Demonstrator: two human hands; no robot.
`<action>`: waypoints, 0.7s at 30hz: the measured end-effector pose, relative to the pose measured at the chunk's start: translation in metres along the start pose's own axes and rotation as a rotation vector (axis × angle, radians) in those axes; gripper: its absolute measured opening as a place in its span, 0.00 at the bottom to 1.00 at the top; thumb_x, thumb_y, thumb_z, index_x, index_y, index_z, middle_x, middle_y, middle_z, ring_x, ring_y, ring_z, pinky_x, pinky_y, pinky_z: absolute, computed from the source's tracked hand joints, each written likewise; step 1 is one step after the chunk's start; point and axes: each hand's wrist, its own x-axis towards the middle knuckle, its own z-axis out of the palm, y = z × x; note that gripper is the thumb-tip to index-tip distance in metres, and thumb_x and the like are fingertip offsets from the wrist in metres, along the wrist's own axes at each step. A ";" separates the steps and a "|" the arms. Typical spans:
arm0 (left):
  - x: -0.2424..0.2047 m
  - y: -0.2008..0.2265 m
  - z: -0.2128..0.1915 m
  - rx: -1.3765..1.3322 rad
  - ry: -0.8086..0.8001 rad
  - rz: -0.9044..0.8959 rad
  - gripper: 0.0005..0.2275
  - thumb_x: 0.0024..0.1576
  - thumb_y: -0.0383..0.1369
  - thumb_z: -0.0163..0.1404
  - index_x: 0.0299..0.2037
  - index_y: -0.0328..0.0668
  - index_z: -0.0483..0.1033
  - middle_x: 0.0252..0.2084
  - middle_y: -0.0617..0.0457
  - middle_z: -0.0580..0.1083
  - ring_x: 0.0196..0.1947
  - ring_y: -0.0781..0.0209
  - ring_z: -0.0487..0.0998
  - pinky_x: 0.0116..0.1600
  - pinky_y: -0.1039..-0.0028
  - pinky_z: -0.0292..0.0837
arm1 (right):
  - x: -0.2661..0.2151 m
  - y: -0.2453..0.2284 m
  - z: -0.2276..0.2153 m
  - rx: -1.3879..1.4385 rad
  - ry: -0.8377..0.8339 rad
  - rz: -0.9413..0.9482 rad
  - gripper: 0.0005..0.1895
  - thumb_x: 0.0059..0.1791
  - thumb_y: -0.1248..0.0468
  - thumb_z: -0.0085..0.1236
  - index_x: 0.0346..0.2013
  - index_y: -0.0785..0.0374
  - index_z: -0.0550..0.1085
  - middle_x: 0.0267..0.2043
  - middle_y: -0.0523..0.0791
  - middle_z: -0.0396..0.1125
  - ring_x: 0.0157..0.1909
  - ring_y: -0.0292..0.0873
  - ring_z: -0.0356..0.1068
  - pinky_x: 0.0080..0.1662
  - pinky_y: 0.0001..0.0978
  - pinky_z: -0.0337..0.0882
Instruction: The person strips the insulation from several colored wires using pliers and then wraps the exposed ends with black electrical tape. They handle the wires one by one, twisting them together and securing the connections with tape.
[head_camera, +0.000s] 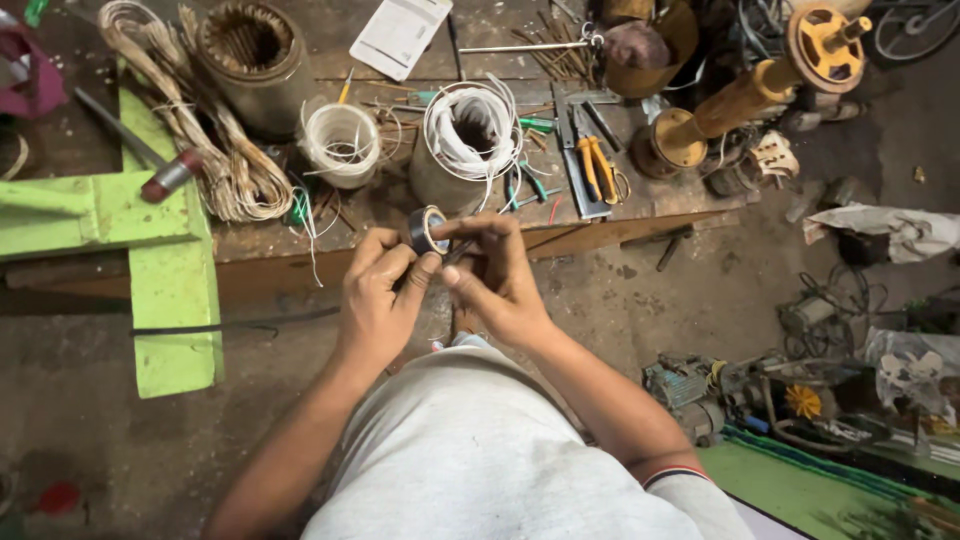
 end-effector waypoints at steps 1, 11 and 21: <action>0.000 -0.002 0.001 -0.015 -0.027 -0.052 0.09 0.62 0.33 0.57 0.37 0.31 0.77 0.39 0.45 0.71 0.37 0.49 0.75 0.42 0.64 0.70 | 0.002 0.000 -0.004 -0.056 -0.047 0.024 0.27 0.55 0.69 0.57 0.64 0.55 0.57 0.64 0.45 0.63 0.46 0.33 0.68 0.46 0.27 0.72; -0.010 -0.016 0.003 -0.023 -0.022 0.061 0.05 0.61 0.27 0.57 0.42 0.32 0.79 0.47 0.46 0.70 0.46 0.49 0.77 0.50 0.65 0.73 | -0.015 -0.066 0.005 -0.867 -0.129 0.104 0.27 0.54 0.66 0.59 0.64 0.63 0.60 0.43 0.50 0.77 0.34 0.46 0.79 0.38 0.33 0.75; -0.003 -0.019 -0.007 -0.038 0.045 0.004 0.07 0.53 0.29 0.60 0.36 0.32 0.79 0.41 0.47 0.75 0.39 0.55 0.78 0.43 0.68 0.72 | 0.000 -0.050 0.022 -0.768 -0.029 -0.228 0.25 0.51 0.72 0.61 0.59 0.62 0.63 0.56 0.52 0.68 0.46 0.44 0.70 0.45 0.35 0.73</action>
